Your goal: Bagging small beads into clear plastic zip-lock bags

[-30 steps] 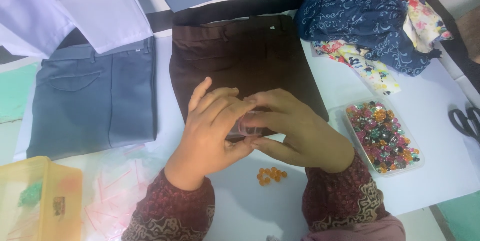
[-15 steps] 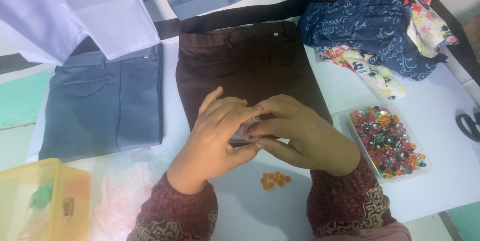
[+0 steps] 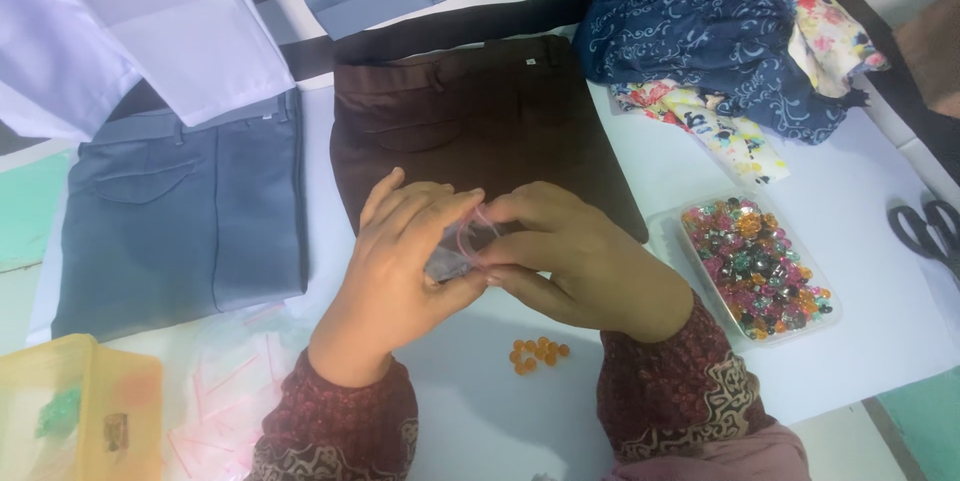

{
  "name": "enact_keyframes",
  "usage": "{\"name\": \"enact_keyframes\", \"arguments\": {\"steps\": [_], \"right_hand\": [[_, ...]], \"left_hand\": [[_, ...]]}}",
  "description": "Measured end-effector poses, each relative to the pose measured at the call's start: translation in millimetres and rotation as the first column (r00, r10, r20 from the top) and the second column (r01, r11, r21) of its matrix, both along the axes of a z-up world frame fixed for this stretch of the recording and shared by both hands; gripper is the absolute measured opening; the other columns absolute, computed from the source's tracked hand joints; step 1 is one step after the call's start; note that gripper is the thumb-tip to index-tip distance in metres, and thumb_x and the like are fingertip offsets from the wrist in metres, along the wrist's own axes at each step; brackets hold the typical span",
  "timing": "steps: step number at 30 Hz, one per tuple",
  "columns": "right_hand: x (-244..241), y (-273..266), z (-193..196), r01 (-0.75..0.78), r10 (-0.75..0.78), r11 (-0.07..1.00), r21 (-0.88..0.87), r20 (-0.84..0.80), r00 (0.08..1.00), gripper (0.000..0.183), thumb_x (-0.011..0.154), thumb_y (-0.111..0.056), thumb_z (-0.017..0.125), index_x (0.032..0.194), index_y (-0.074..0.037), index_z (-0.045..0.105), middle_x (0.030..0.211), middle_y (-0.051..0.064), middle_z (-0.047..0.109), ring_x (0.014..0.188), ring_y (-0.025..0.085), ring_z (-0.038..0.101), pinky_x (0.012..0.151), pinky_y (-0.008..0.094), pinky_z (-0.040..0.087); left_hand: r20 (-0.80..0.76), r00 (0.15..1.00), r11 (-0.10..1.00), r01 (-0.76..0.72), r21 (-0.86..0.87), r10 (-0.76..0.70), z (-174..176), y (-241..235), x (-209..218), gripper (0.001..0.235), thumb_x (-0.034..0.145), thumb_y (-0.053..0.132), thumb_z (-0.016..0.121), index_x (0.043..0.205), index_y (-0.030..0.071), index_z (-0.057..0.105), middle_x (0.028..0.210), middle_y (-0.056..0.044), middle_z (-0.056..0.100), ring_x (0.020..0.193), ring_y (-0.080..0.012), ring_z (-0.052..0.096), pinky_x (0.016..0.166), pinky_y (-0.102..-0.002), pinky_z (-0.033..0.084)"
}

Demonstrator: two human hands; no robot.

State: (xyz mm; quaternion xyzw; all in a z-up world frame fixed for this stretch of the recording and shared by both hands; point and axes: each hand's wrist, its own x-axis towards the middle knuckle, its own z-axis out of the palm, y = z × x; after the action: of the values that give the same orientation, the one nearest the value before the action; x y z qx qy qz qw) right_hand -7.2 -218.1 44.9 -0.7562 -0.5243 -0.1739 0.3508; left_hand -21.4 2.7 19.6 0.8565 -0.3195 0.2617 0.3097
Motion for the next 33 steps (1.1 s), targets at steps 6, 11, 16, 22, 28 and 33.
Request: {"name": "enact_keyframes", "arguments": {"steps": [6,11,16,22,28,33], "right_hand": [[1.4,0.1,0.7,0.002,-0.002,1.000,0.000,-0.037,0.999,0.012,0.102,-0.014,0.061,0.110,-0.008,0.067,0.116,0.013,0.061,0.098,0.033,0.062,0.089,0.045,0.049],[0.1,0.1,-1.3,0.005,-0.004,0.999,0.053,-0.016,1.000,0.012,0.103,-0.014,0.062,0.111,-0.008,0.069,0.117,0.012,0.062,0.099,0.031,0.064,0.091,0.044,0.052],[0.4,-0.3,-2.4,0.011,-0.010,0.999,0.037,-0.027,1.000,0.013,0.104,-0.017,0.061,0.108,-0.009,0.070,0.113,0.011,0.061,0.094,0.031,0.063,0.087,0.043,0.051],[-4.4,-10.0,-7.6,0.015,-0.010,0.999,0.052,-0.087,0.996,0.019,0.103,-0.016,0.066,0.120,-0.009,0.062,0.124,0.015,0.062,0.105,0.033,0.067,0.097,0.045,0.054],[-5.7,-29.2,-35.5,-0.040,0.050,0.998,0.039,-0.334,0.941,0.026,0.102,-0.018,0.064,0.126,-0.010,0.061,0.128,0.016,0.064,0.112,0.031,0.067,0.099,0.042,0.054],[-0.1,-34.5,-76.1,-0.052,-0.024,0.985,-0.163,-0.437,0.899,0.022,0.100,-0.008,0.065,0.122,-0.007,0.063,0.118,0.014,0.065,0.106,0.030,0.065,0.092,0.041,0.054]], "left_hand": [[-0.005,1.000,1.000,0.024,-0.002,-0.024,-0.3,2.0,2.8,0.053,0.074,0.024,0.087,0.120,0.007,0.066,0.112,-0.009,0.070,0.113,-0.0292,0.066,0.119,-0.058,0.033],[-0.005,1.000,1.000,0.005,0.006,-0.005,0.5,0.9,-1.1,0.045,0.079,0.026,0.086,0.117,0.010,0.066,0.107,-0.006,0.070,0.113,-0.0290,0.066,0.119,-0.059,0.034],[0.032,0.999,1.000,0.019,0.021,-0.020,-0.4,2.5,1.7,0.045,0.080,0.028,0.085,0.116,0.008,0.066,0.110,-0.007,0.070,0.111,-0.0298,0.066,0.116,-0.059,0.038],[-0.009,0.999,0.999,0.050,-0.003,-0.050,-2.1,2.3,-2.5,0.044,0.083,0.022,0.084,0.119,0.005,0.065,0.111,-0.012,0.069,0.108,-0.0307,0.066,0.109,-0.058,0.046],[-0.149,0.982,0.984,0.091,-0.152,-0.114,-55.6,17.7,-14.7,0.055,0.082,0.021,0.090,0.125,0.006,0.060,0.108,-0.009,0.067,0.098,-0.0282,0.066,0.100,-0.050,0.051],[-0.378,0.922,0.975,0.000,-0.223,-0.086,-127.0,30.5,-40.0,0.057,0.080,0.022,0.092,0.125,0.008,0.062,0.116,-0.004,0.070,0.107,-0.0271,0.067,0.100,-0.042,0.054]]}}
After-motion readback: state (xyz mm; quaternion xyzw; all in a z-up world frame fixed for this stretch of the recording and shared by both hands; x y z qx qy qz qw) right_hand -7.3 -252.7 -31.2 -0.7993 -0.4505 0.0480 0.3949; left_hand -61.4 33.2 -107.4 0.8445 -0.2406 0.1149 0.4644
